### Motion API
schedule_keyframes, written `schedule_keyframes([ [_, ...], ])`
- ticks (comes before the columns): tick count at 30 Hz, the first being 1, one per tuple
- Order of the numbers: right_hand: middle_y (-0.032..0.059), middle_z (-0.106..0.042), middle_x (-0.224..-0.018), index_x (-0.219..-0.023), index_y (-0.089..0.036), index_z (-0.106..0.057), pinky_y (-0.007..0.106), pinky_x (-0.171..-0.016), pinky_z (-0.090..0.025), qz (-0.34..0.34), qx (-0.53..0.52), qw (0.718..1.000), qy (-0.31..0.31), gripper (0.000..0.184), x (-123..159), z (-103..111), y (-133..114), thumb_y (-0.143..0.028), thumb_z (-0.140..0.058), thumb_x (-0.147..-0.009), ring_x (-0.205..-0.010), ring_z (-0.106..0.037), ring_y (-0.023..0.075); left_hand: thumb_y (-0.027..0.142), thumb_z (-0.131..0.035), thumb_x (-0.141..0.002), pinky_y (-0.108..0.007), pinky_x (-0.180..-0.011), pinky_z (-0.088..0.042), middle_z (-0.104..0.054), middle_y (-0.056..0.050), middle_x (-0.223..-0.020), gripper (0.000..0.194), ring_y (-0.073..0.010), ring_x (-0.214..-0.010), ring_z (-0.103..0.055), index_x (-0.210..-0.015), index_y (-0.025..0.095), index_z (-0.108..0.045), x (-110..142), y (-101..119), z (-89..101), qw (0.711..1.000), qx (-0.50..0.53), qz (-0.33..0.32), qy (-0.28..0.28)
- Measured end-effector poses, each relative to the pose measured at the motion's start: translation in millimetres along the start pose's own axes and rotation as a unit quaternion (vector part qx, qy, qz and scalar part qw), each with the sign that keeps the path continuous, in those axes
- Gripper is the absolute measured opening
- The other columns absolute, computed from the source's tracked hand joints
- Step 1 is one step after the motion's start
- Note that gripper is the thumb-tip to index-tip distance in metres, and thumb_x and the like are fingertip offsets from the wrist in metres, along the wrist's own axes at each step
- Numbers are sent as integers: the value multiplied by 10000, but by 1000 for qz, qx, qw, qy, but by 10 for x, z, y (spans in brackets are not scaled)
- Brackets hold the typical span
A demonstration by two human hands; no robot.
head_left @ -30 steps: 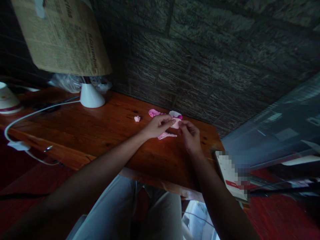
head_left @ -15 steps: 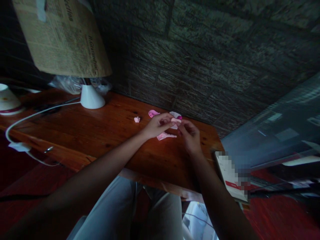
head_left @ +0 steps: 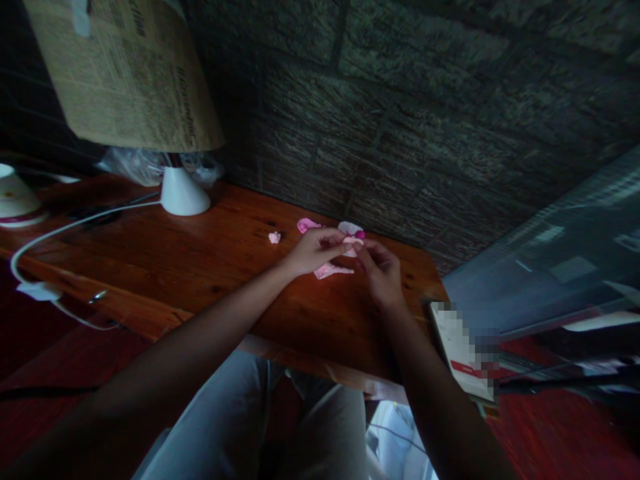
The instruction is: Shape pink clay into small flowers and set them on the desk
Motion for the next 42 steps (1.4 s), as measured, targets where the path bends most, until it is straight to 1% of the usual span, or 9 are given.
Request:
schedule_keyframes([
  [5, -35, -617, -683, -910, -226, -741, 256, -545, -389, -7, 10, 1000, 0, 370, -7, -1, -14, -570, -768, -774, -567, -469, 104, 368, -749, -846, -252, -700, -480, -714, -32, -796, 234, -124, -726, -623, -877, 136, -747, -8, -17, 3, 1000, -6, -1, 11],
  [8, -42, -598, -651, -885, -227, -744, 255, -537, -365, -12, -2, 1000, 13, 351, 1, -8, -24, -549, -784, -751, -555, -446, 100, 359, -745, -845, -255, -726, -491, -729, -38, -827, 221, -128, -759, -641, -871, 139, -740, -16, -14, 5, 1000, 5, 0, 7],
  [13, -50, -573, -587, -874, -212, -744, 257, -536, -361, -35, -19, 999, 28, 346, 6, -5, 4, -519, -792, -722, -534, -445, 102, 363, -759, -817, -254, -724, -492, -719, -30, -803, 227, -126, -750, -636, -840, 140, -728, -20, -10, 20, 1000, 6, 12, 28],
  [23, -33, -589, -616, -801, -213, -717, 277, -598, -416, 4, 29, 999, 41, 300, -10, 24, -9, -502, -764, -730, -577, -496, 123, 379, -740, -831, -252, -675, -465, -696, -26, -763, 237, -122, -705, -605, -837, 142, -733, 0, 3, -3, 1000, -18, 0, 8],
  [28, -36, -588, -616, -835, -212, -720, 269, -560, -387, -16, 17, 999, 41, 355, -10, 5, 8, -550, -760, -734, -563, -479, 118, 384, -749, -825, -259, -698, -482, -706, -32, -787, 244, -127, -725, -620, -838, 142, -726, -6, -13, 15, 1000, -15, 2, 15],
  [33, -41, -587, -616, -832, -205, -716, 261, -551, -367, -29, -6, 998, 51, 345, -10, 5, -10, -508, -802, -690, -557, -462, 109, 364, -753, -817, -258, -720, -496, -714, -29, -803, 221, -121, -732, -630, -834, 147, -716, -19, -23, 14, 1000, -3, 2, 23],
  [36, -35, -598, -618, -803, -206, -707, 266, -572, -393, -27, 0, 998, 50, 324, -9, 12, -20, -498, -790, -688, -570, -482, 116, 361, -754, -815, -254, -711, -496, -712, -31, -798, 220, -121, -728, -632, -837, 145, -713, -14, -7, 1, 1000, 3, 5, 16],
  [39, -22, -623, -650, -772, -209, -693, 278, -613, -432, -13, 17, 998, 51, 293, -11, 20, -17, -482, -765, -691, -608, -520, 131, 373, -753, -812, -246, -666, -483, -693, -25, -760, 236, -120, -701, -617, -830, 141, -712, -3, 6, -13, 1000, 3, 14, 7],
  [42, -17, -627, -670, -753, -211, -676, 282, -631, -441, 2, 39, 998, 50, 271, -14, 22, -10, -472, -733, -709, -625, -529, 136, 371, -765, -798, -236, -631, -468, -679, -19, -735, 235, -117, -680, -600, -820, 143, -718, 2, 4, -24, 1000, -7, 16, 1],
])
Point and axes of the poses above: each hand's wrist, its own x-axis away from the middle knuckle, its own z-axis out of the back of the hand, y = z × x, the point moved 2 cm from there along -x, towards the middle knuckle
